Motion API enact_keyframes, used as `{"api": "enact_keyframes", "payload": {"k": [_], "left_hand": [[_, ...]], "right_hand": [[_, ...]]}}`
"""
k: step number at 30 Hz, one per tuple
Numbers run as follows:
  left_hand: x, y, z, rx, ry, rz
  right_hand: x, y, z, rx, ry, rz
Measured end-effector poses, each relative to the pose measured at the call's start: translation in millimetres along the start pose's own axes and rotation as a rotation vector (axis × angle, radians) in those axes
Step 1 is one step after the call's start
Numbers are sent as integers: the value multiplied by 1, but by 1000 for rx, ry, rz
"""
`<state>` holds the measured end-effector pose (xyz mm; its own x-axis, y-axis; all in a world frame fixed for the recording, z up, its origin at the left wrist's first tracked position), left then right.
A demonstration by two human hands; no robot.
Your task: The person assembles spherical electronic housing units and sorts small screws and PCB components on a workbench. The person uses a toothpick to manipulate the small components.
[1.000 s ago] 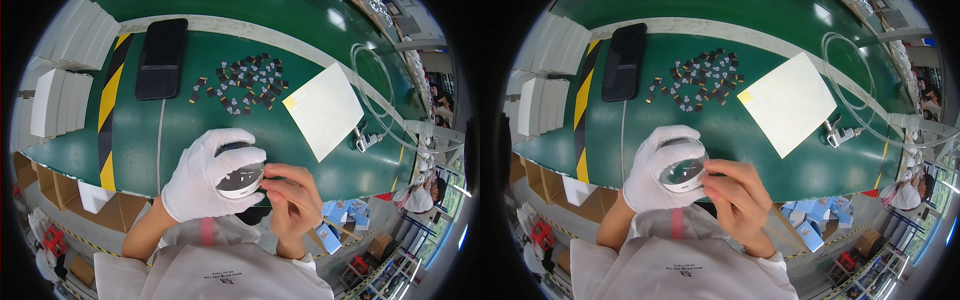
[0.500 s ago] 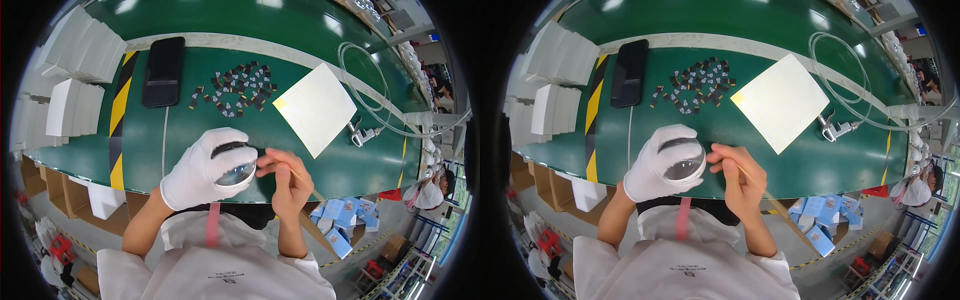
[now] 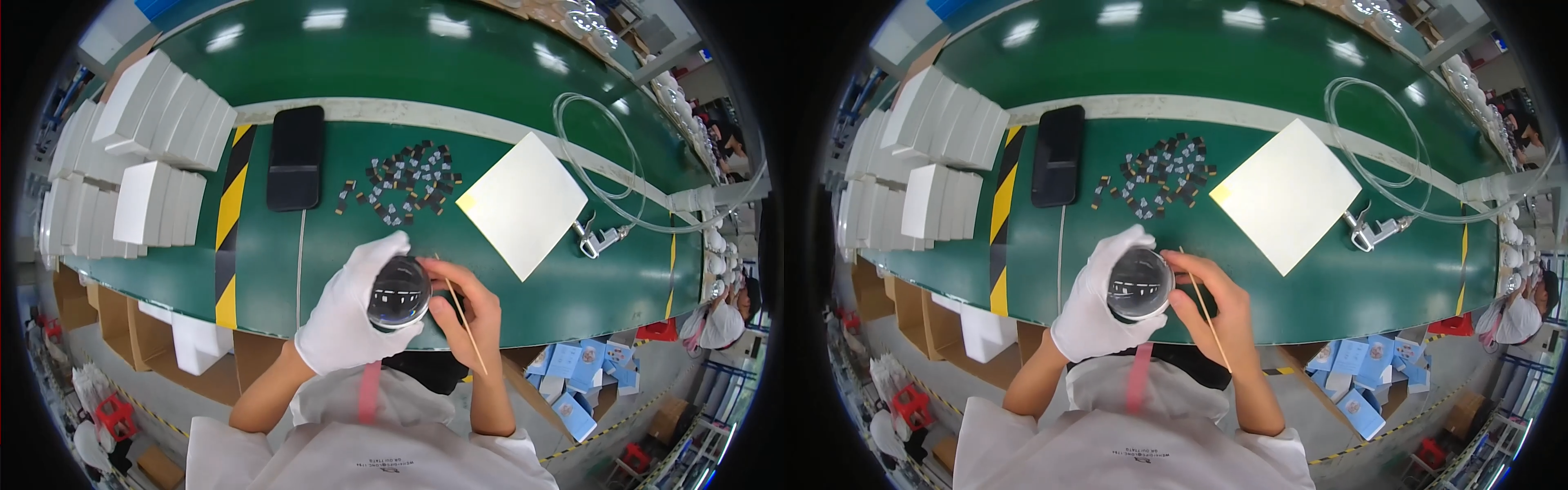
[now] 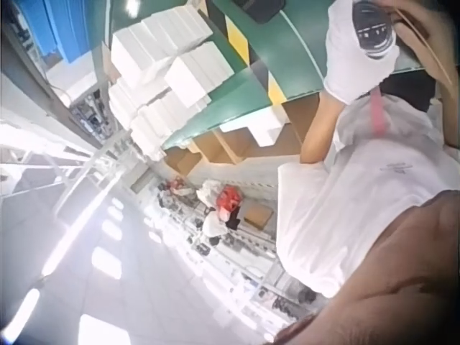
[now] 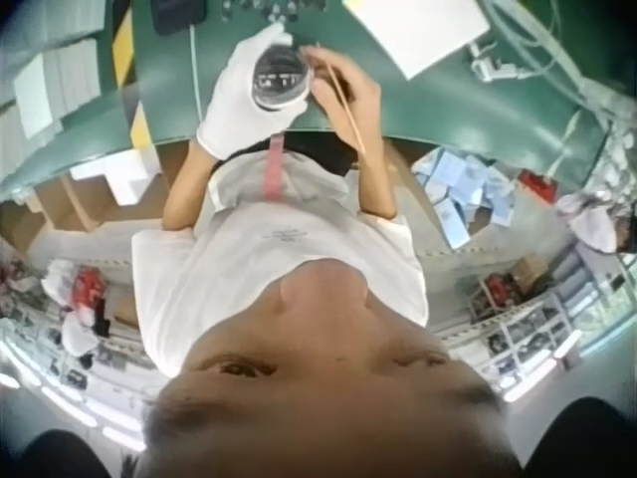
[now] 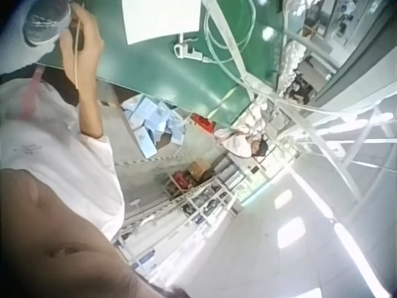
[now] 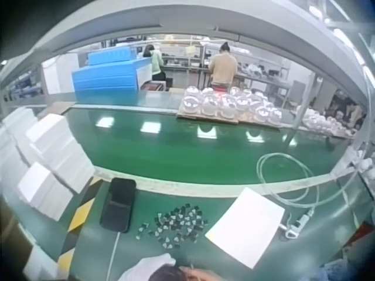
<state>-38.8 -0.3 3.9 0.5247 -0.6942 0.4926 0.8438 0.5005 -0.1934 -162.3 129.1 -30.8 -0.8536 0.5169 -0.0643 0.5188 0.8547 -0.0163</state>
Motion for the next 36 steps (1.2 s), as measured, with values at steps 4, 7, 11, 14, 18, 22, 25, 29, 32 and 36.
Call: {"api": "enact_keyframes", "payload": {"k": [4, 7, 11, 14, 18, 22, 25, 29, 32, 36], "left_hand": [[-11, 5, -13, 120, 151, -57], [-11, 7, -19, 14, 42, 4], [-5, -1, -11, -250, -111, -41], [-1, -10, -11, -628, -266, -153], [3, -23, -11, -682, -170, -272], [8, -27, -10, -660, -134, -352], [-2, -30, -23, -616, -61, -445], [-3, -32, -20, -593, 44, -443], [1, -27, -24, -543, 18, -395], [4, -23, -27, -525, 27, -399]], "right_hand": [[6, 2, -1, 13, 58, 8], [3, 0, 0, 73, 103, 1], [-1, -2, -1, 76, -24, -28], [8, -15, -12, 102, 47, -15], [23, -68, -46, 198, 200, 2], [17, -129, -52, 496, 430, 38], [31, -144, -24, 610, 494, 146], [42, -135, -16, 395, 561, 113], [47, -133, -20, 223, 428, 52], [43, -137, -17, 247, 383, 107]]}}
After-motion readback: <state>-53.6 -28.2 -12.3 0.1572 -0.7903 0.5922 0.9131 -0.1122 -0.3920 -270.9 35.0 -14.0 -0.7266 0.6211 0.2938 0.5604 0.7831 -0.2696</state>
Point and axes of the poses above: each hand's wrist, its own y-axis away from the middle knuckle, its own x-axis out of the back of the hand, z = x × y, the point moved 5 cm from there along -y, towards the middle knuckle, and after that the axes turned 6 degrees about -y, right-handed, at the moved point
